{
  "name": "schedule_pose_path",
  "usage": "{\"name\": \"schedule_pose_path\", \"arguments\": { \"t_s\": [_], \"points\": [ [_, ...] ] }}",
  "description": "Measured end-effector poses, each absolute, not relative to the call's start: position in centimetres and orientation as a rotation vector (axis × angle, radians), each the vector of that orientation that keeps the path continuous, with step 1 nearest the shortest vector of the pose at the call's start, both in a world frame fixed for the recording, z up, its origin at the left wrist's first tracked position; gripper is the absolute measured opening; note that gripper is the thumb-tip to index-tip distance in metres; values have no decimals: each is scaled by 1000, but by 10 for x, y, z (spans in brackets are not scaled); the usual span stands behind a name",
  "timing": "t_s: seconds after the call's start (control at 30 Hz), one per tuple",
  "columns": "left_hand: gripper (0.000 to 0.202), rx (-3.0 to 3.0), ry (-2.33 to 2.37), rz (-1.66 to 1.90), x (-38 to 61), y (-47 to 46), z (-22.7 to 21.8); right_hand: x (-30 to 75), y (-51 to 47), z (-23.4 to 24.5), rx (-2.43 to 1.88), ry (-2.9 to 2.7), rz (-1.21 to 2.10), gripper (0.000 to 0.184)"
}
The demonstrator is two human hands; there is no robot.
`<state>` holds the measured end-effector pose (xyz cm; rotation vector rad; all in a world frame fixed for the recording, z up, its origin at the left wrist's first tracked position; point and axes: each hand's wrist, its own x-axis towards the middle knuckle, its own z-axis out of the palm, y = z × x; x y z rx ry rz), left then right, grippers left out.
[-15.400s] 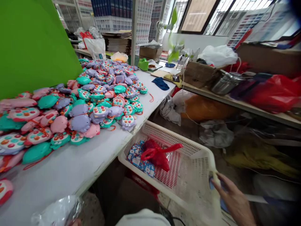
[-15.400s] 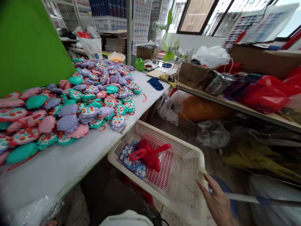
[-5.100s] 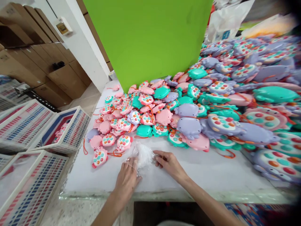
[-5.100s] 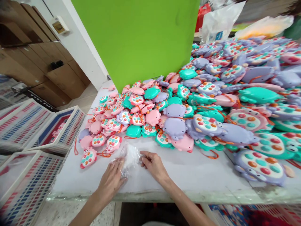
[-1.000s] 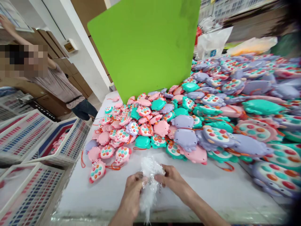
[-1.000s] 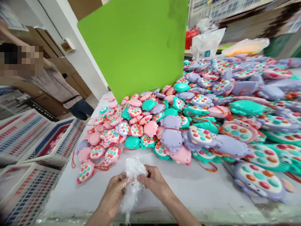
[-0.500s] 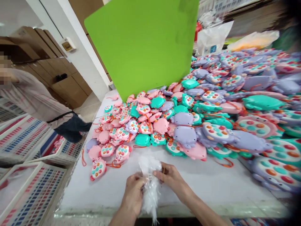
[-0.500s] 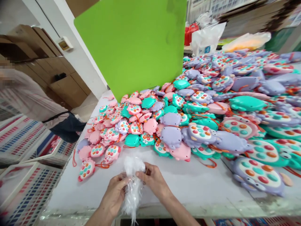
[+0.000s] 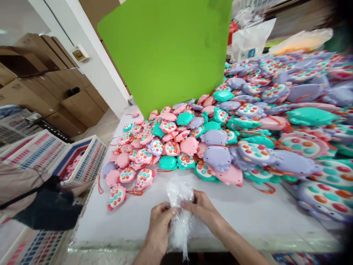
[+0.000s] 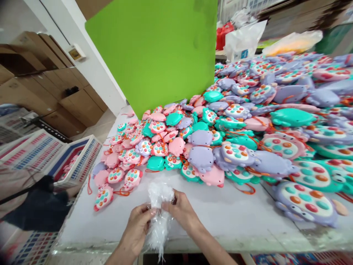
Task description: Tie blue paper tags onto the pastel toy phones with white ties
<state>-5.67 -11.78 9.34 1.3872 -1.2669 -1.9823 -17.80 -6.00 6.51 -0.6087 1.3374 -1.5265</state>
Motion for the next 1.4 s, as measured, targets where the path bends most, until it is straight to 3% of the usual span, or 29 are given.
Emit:
{"name": "schedule_pose_path", "arguments": {
  "t_s": [0.3,0.57,0.7,0.9,1.23,1.4],
  "points": [
    [11,1243,-1679,-1797,-61,-122,102,-176,-60,53,-681,1456,-1511,14],
    [28,1308,-1154,-2105,-61,-113,105,-182,-58,55,-652,1352,-1534,15],
    [23,1335,-1240,-2114,-61,-116,102,-182,-56,61,-660,1356,-1555,15],
    [22,1313,-1211,-1915,-70,-118,97,-170,-57,62,-664,1174,-1615,28],
    [20,1269,-1156,-2083,-68,-115,104,-174,-53,62,-570,1303,-1578,21],
    [24,1273,-1199,-2004,-71,-115,99,-170,-57,55,-600,1330,-1582,21]
  ]
}}
